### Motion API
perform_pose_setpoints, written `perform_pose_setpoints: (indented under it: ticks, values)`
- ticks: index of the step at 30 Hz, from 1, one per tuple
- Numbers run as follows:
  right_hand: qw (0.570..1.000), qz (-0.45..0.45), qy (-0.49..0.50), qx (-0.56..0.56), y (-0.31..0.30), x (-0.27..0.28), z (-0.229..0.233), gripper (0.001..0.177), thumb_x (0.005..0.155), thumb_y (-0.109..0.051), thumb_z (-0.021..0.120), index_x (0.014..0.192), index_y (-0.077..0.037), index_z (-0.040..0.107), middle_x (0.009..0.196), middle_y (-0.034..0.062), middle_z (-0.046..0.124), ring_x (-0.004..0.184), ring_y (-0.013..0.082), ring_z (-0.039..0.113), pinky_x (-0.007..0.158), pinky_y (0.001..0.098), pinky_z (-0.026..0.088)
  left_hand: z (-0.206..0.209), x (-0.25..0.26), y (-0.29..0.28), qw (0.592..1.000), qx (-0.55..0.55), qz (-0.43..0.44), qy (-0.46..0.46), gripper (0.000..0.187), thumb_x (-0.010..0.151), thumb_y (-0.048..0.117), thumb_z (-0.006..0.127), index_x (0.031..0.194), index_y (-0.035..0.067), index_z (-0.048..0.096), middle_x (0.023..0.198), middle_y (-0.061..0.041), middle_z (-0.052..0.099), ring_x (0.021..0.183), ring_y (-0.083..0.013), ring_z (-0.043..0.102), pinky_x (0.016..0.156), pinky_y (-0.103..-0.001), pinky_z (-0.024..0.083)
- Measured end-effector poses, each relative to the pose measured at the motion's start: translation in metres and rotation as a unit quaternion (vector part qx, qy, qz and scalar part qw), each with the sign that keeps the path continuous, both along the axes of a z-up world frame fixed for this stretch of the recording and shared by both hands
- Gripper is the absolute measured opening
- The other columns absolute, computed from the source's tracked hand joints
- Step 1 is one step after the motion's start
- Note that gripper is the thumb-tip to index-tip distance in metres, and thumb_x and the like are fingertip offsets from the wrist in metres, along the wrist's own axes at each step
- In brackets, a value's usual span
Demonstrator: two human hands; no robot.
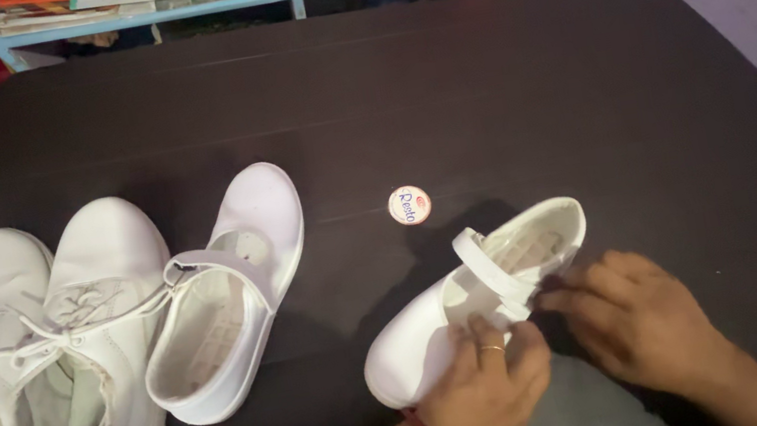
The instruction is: The person wipes a pair of white shoes with a cloth, cleaning the upper surface and the side of the soles.
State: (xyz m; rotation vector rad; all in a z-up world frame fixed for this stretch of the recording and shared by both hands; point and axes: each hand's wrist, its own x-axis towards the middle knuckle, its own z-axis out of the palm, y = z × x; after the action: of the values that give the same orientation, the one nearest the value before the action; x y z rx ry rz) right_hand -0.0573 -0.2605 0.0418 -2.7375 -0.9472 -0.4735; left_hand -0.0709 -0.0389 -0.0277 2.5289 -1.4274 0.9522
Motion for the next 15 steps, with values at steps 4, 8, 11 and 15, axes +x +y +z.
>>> perform_pose_setpoints:
  ticks: [4, 8, 11, 15]
  values:
    - [0.989, -0.011, -0.072, 0.128, 0.014, -0.003, -0.004, 0.038, 0.079, -0.005, 0.071, 0.116, -0.014, 0.074, 0.109, 0.0022, 0.068, 0.093, 0.0190, 0.061, 0.073, 0.0329, 0.051, 0.000, 0.000, 0.002, 0.999, -0.044, -0.004, 0.017, 0.022, 0.098, 0.029, 0.057, 0.103, 0.009, 0.063, 0.115, -0.017, 0.059, 0.102, -0.0411, 0.065, 0.089, -0.053, 0.057]
    - [0.992, 0.054, -0.100, 0.051, 0.026, 0.008, -0.010, 0.039, 0.076, -0.012, 0.072, 0.115, -0.012, 0.073, 0.106, 0.0041, 0.066, 0.098, 0.0241, 0.063, 0.078, 0.0377, 0.054, 0.012, 0.007, 0.006, 0.999, -0.034, 0.003, 0.000, 0.020, 0.098, 0.029, 0.058, 0.100, 0.009, 0.063, 0.108, -0.017, 0.060, 0.096, -0.0373, 0.066, 0.086, -0.049, 0.058]
    - [0.994, 0.049, -0.049, 0.087, 0.005, 0.011, -0.014, 0.039, 0.073, -0.011, 0.073, 0.112, -0.016, 0.075, 0.094, 0.0043, 0.064, 0.089, 0.0234, 0.062, 0.073, 0.0377, 0.054, 0.025, 0.013, 0.014, 0.999, -0.047, 0.009, 0.023, 0.017, 0.097, 0.024, 0.058, 0.104, 0.011, 0.063, 0.105, -0.012, 0.060, 0.096, -0.0343, 0.067, 0.087, -0.044, 0.059]
    - [0.977, -0.078, -0.046, 0.192, -0.015, 0.012, -0.023, 0.024, 0.080, -0.009, 0.075, 0.104, -0.011, 0.073, 0.097, 0.0045, 0.067, 0.082, 0.0200, 0.062, 0.069, 0.0339, 0.050, 0.043, 0.022, 0.029, 0.996, -0.080, -0.003, 0.031, 0.031, 0.091, 0.019, 0.064, 0.119, 0.006, 0.066, 0.114, -0.016, 0.066, 0.093, -0.0316, 0.068, 0.077, -0.037, 0.060]
